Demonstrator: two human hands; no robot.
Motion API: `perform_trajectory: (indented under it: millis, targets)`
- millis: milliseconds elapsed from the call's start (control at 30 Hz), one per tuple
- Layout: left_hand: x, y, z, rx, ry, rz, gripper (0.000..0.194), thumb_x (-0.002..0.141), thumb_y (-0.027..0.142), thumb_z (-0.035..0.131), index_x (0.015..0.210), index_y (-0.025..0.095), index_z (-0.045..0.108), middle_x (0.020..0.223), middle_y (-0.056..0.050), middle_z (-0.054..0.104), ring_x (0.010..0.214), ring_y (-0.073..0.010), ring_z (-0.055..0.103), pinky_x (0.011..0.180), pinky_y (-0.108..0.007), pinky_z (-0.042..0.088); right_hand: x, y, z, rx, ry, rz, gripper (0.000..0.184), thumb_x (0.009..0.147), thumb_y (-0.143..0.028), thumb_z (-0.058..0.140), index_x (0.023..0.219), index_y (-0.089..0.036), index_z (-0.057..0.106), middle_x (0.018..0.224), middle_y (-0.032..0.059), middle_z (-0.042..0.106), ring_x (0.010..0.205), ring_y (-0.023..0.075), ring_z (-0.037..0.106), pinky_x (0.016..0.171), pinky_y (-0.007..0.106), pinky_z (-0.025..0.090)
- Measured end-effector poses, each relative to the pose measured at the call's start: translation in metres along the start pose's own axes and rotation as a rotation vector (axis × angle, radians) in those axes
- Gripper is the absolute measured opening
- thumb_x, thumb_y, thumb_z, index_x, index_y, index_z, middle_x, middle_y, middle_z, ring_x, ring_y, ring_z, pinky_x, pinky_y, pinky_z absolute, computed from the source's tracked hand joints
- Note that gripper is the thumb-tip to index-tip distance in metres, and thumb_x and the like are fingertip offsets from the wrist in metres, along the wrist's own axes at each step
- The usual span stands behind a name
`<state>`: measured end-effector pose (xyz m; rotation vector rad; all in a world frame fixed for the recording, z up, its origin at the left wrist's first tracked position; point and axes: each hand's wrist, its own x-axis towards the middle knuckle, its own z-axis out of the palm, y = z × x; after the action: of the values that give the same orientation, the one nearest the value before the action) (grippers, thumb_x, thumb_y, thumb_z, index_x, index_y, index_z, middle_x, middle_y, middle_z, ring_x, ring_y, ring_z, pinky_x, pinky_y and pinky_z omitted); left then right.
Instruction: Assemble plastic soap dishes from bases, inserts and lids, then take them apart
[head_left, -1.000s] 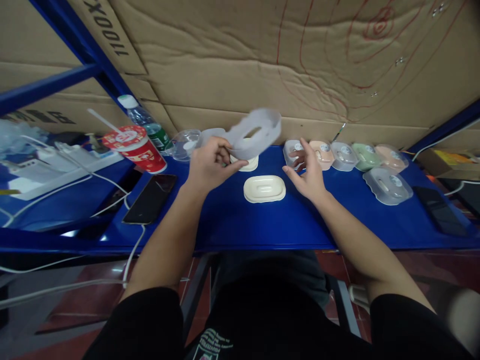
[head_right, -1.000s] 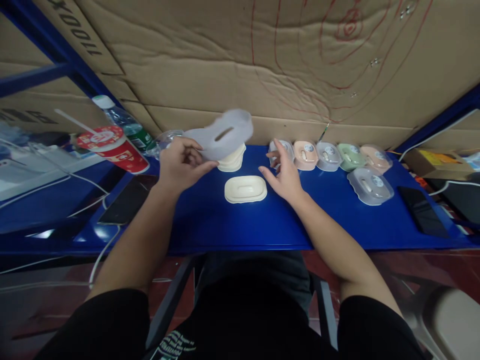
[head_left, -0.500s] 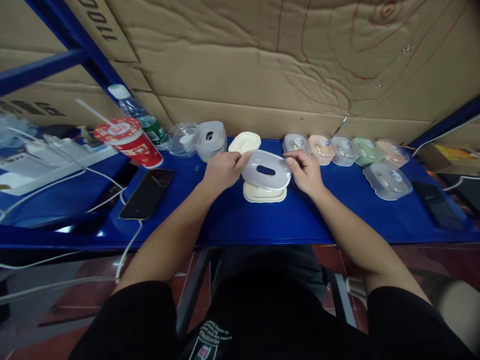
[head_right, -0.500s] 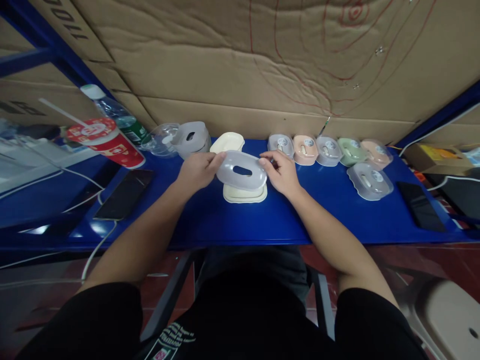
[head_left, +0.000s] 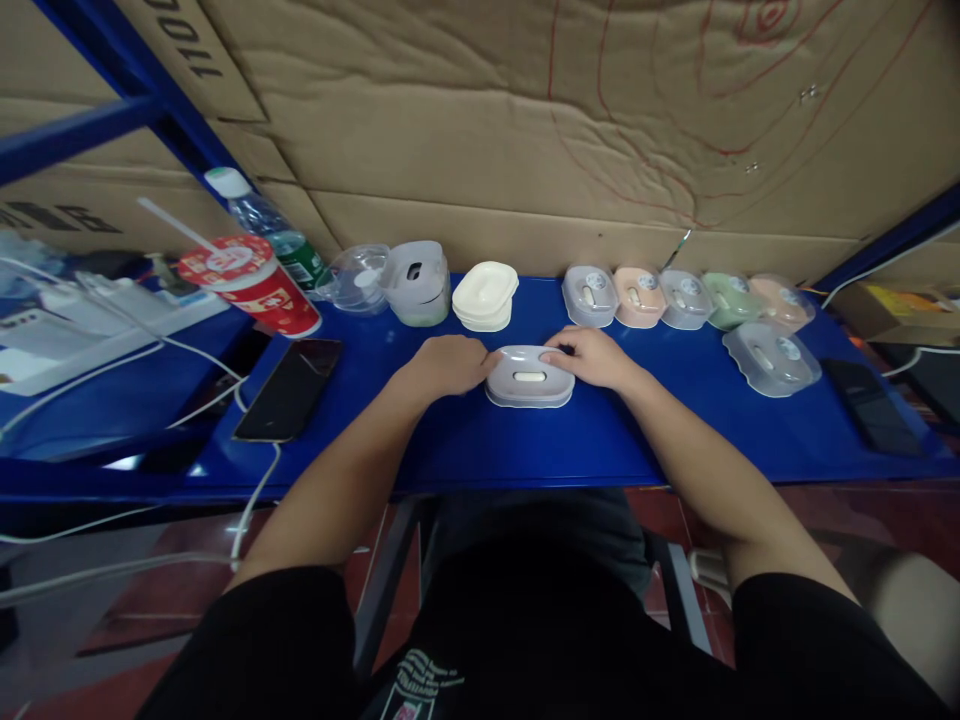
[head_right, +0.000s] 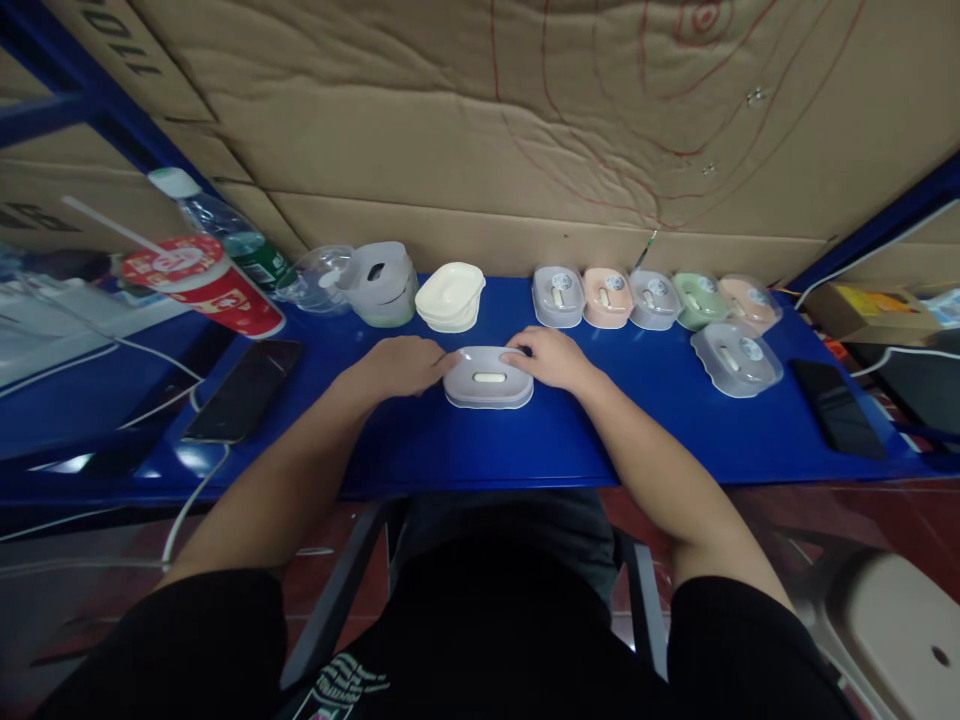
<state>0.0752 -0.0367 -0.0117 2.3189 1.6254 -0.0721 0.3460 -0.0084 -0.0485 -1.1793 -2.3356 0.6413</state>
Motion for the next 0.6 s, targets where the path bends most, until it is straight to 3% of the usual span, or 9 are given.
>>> perform_trajectory:
  millis: [133, 233, 300, 400, 467, 533, 600]
  targets:
    - [0.002, -0.004, -0.004, -0.048, -0.056, 0.005, 0.065, 0.100, 0.065, 0.037, 0.057, 0.023, 0.060, 0.051, -0.006, 0.063, 0.067, -0.0251, 0.069, 0.073, -0.035, 0.050, 0.002, 0.000, 0.003, -0.031, -0.008, 0.020, 0.028, 0.098, -0.044, 0.066, 0.105, -0.022, 0.081, 0.102, 0.0070, 0.078, 0.090, 0.0228, 0.070, 0.083, 0.037, 0.052]
    - [0.000, -0.014, -0.014, -0.117, 0.053, 0.024, 0.062, 0.099, 0.067, 0.042, 0.059, 0.023, 0.063, 0.055, -0.004, 0.066, 0.063, -0.0222, 0.066, 0.069, -0.033, 0.048, 0.001, -0.001, 0.002, -0.053, 0.000, 0.011, 0.030, 0.100, -0.046, 0.063, 0.107, -0.022, 0.081, 0.104, 0.0080, 0.078, 0.091, 0.0230, 0.070, 0.083, 0.037, 0.053]
    - [-0.003, -0.028, -0.024, -0.184, 0.320, -0.051, 0.057, 0.097, 0.067, 0.047, 0.064, 0.024, 0.065, 0.062, -0.004, 0.069, 0.067, -0.0224, 0.065, 0.067, -0.033, 0.048, 0.000, -0.001, 0.002, -0.042, -0.006, 0.005, 0.032, 0.101, -0.047, 0.061, 0.108, -0.022, 0.080, 0.105, 0.0086, 0.078, 0.092, 0.0232, 0.071, 0.084, 0.038, 0.053]
    - [-0.010, -0.061, -0.041, -0.247, 0.853, -0.305, 0.040, 0.095, 0.057, 0.057, 0.081, 0.023, 0.071, 0.079, -0.007, 0.074, 0.081, -0.0255, 0.068, 0.076, -0.037, 0.051, 0.000, 0.000, 0.002, -0.030, -0.009, -0.006, 0.032, 0.102, -0.046, 0.060, 0.110, -0.022, 0.079, 0.107, 0.0089, 0.079, 0.094, 0.0237, 0.072, 0.087, 0.039, 0.054]
    - [-0.013, -0.084, -0.048, -0.263, 1.030, -0.437, 0.031, 0.095, 0.050, 0.059, 0.093, 0.023, 0.073, 0.092, -0.009, 0.076, 0.091, -0.0280, 0.070, 0.086, -0.042, 0.053, 0.000, 0.001, 0.002, -0.040, -0.012, -0.007, 0.032, 0.102, -0.046, 0.059, 0.111, -0.022, 0.079, 0.107, 0.0093, 0.079, 0.095, 0.0243, 0.072, 0.087, 0.040, 0.055]
    - [-0.015, -0.103, -0.051, -0.239, 1.030, -0.482, 0.025, 0.094, 0.043, 0.062, 0.100, 0.023, 0.074, 0.107, -0.012, 0.077, 0.103, -0.0314, 0.070, 0.096, -0.047, 0.053, -0.001, 0.001, 0.002, -0.053, -0.019, -0.003, 0.033, 0.103, -0.046, 0.059, 0.110, -0.022, 0.079, 0.108, 0.0097, 0.079, 0.096, 0.0250, 0.073, 0.087, 0.041, 0.055]
    - [-0.015, -0.117, -0.049, -0.203, 0.859, -0.537, 0.022, 0.089, 0.038, 0.067, 0.101, 0.021, 0.075, 0.117, -0.016, 0.075, 0.112, -0.0366, 0.069, 0.099, -0.053, 0.052, -0.001, 0.001, 0.002, -0.062, -0.025, -0.006, 0.033, 0.103, -0.046, 0.058, 0.111, -0.022, 0.079, 0.109, 0.0100, 0.079, 0.097, 0.0257, 0.073, 0.088, 0.041, 0.055]
